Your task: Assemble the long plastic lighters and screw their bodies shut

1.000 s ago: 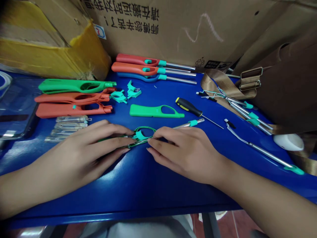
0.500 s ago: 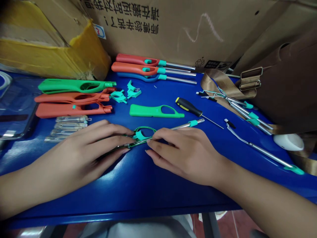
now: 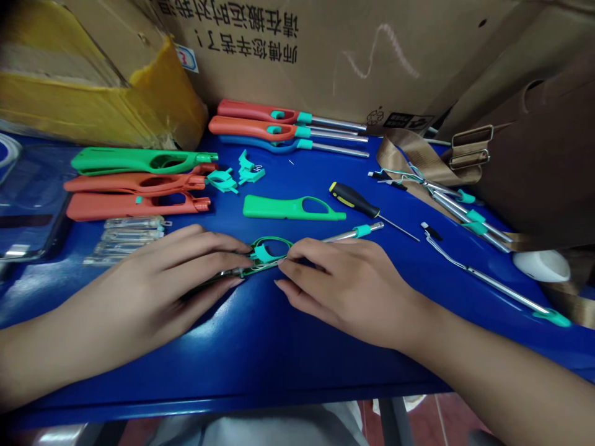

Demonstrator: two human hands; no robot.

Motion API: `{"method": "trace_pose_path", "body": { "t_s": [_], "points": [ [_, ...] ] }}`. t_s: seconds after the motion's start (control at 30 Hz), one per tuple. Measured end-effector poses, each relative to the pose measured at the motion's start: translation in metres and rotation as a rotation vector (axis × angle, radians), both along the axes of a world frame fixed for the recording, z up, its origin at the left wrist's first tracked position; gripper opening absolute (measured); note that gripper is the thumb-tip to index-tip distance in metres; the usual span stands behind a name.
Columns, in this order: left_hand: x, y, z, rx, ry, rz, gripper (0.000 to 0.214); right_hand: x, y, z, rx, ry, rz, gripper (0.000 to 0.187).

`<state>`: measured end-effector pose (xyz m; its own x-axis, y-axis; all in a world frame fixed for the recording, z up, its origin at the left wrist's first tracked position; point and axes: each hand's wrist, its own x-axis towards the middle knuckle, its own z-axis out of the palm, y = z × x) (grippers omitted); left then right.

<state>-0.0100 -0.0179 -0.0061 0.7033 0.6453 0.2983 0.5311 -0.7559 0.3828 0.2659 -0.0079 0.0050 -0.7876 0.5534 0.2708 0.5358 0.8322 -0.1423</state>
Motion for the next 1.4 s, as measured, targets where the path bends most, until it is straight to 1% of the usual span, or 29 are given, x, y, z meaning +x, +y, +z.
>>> {"method": "trace_pose_path", "body": {
  "t_s": [0.23,0.37,0.63,1.4],
  "points": [
    [-0.0039,0.0002,-0.0002,-0.019,0.041,-0.006,0.03,0.001,0.0001,0.001,0.003,0.004,0.0,0.019],
    [-0.005,-0.0001,-0.0002,-0.022,0.029,-0.009,0.033,0.0013,0.0002,0.0006,0.027,0.003,-0.004,0.019],
    [-0.0051,-0.0004,-0.0003,-0.015,0.021,-0.008,0.033,0.0019,-0.0004,-0.0017,0.055,-0.004,-0.001,0.018],
    [-0.0045,0.0011,-0.0018,-0.002,0.027,-0.014,0.033,0.0012,0.0008,-0.001,0.022,-0.028,0.009,0.021]
  ]
}}
